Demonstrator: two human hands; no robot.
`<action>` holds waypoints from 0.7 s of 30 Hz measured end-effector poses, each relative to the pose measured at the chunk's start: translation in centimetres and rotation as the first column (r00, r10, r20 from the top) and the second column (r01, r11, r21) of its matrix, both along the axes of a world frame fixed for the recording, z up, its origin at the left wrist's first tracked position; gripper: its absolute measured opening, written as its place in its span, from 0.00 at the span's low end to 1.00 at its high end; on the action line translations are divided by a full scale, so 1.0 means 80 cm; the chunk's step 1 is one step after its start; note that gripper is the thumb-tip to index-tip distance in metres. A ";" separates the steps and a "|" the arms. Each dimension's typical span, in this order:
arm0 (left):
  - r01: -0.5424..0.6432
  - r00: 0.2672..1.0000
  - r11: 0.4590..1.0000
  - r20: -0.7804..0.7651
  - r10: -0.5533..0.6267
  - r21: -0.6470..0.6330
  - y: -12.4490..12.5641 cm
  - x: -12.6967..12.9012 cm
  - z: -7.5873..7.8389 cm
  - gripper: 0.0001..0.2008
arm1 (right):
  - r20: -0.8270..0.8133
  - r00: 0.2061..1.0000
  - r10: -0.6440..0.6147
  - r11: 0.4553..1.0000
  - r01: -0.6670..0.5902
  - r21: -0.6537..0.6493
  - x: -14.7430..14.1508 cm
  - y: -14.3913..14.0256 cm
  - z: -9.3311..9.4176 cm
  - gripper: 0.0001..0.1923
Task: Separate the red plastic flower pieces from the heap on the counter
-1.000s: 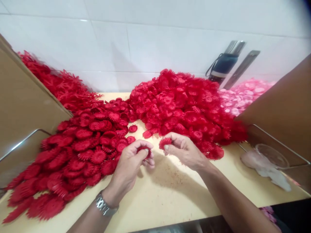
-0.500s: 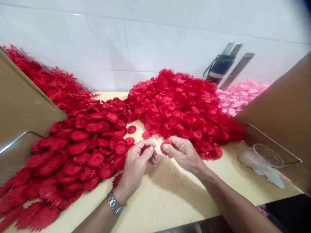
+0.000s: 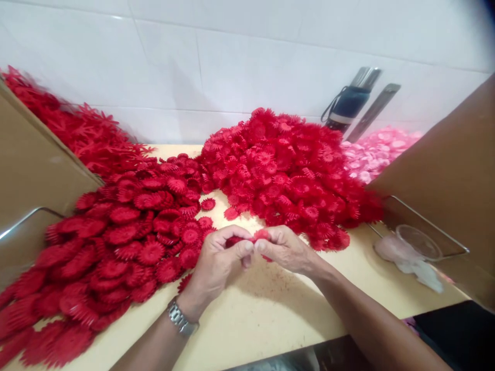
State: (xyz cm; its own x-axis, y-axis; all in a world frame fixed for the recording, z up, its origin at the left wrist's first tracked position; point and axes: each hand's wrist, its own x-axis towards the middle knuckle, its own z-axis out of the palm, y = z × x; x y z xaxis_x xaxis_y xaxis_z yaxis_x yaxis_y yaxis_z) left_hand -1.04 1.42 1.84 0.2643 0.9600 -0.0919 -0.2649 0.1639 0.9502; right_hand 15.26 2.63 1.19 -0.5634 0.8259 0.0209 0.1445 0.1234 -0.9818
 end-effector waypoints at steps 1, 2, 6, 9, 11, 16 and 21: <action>-0.026 0.999 0.999 0.037 0.026 -0.023 0.000 0.001 0.000 0.03 | 0.008 1.000 -0.005 1.000 0.005 -0.007 0.001 -0.001 0.003 0.20; -0.049 0.997 0.998 0.053 0.051 -0.041 0.001 0.001 0.001 0.04 | 0.025 1.000 -0.016 1.000 0.016 -0.013 0.002 -0.004 0.006 0.20; -0.192 0.977 0.977 0.079 0.200 -0.095 0.007 -0.004 0.005 0.06 | 0.167 0.986 -0.007 1.000 0.002 0.031 0.013 -0.015 0.023 0.22; -0.312 0.947 0.947 0.057 0.316 -0.075 0.012 -0.012 0.009 0.07 | 0.269 0.949 -0.163 0.975 0.113 0.190 0.034 -0.017 0.041 0.21; -0.268 0.963 0.962 -0.008 0.268 -0.044 0.015 -0.010 0.013 0.07 | 0.304 0.858 -0.414 0.868 0.272 0.414 0.055 -0.010 0.057 0.19; -0.140 0.968 0.987 -0.198 0.154 0.083 0.034 0.039 0.037 0.07 | 0.284 0.464 -0.839 0.428 0.239 0.872 0.118 0.031 0.081 0.12; 0.004 0.963 0.989 -0.269 0.036 0.147 0.072 0.101 0.055 0.09 | 0.343 0.278 -0.897 0.371 0.053 0.927 0.154 0.048 0.068 0.16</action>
State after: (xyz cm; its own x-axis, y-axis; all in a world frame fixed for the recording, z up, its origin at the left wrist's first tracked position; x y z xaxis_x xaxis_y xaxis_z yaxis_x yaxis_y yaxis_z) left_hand 7.04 7.15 6.24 0.2331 0.9723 -0.0176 0.0033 0.0173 0.9998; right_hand 27.55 6.48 6.65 -0.1324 0.8068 0.5758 0.9884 0.1509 0.0159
